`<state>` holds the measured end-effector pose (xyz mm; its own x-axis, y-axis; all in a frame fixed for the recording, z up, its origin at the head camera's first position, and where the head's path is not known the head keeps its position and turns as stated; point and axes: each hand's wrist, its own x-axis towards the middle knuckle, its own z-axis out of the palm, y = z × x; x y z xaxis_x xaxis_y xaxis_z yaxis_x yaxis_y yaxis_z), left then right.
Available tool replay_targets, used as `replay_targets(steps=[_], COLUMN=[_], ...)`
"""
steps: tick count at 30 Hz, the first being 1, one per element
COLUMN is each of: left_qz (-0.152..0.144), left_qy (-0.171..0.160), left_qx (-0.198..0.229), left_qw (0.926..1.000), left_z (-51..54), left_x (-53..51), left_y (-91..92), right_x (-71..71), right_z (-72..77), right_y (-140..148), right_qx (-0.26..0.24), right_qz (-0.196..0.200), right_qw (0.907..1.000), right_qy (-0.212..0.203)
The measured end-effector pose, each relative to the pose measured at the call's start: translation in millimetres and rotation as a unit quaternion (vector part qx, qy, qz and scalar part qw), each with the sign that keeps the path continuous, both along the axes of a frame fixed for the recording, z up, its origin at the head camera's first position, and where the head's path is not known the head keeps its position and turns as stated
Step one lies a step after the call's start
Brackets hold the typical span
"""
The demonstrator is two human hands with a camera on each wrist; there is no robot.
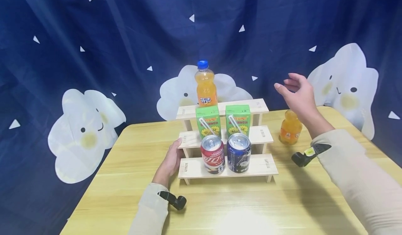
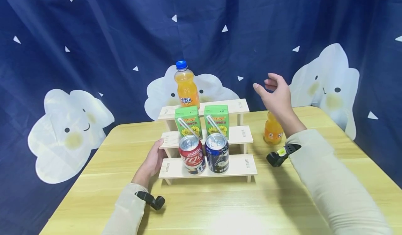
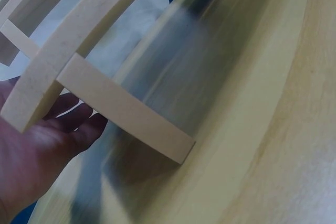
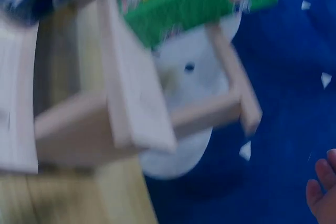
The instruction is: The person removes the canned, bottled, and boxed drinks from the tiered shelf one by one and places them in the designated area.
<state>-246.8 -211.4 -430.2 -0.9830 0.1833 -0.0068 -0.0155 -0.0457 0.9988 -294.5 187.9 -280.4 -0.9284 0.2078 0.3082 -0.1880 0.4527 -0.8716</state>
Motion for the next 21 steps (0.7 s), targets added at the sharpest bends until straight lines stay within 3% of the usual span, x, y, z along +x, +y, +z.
replay_targets(steps=[9,21], left_qz=[0.006,0.004], left_qy=[0.000,-0.021], left_qx=[-0.009,-0.008], left_qw=[0.9999,0.9997], left_z=[1.7,3.0], left_x=[1.9,2.4], left_y=[0.5,1.0], right_x=[11.7,7.5], right_z=[22.2,37.7], right_y=[-41,-89], right_qx=[-0.016,-0.012], right_qz=[0.080,0.149], right_qw=[0.9964,0.9883], right_qy=[0.023,0.031])
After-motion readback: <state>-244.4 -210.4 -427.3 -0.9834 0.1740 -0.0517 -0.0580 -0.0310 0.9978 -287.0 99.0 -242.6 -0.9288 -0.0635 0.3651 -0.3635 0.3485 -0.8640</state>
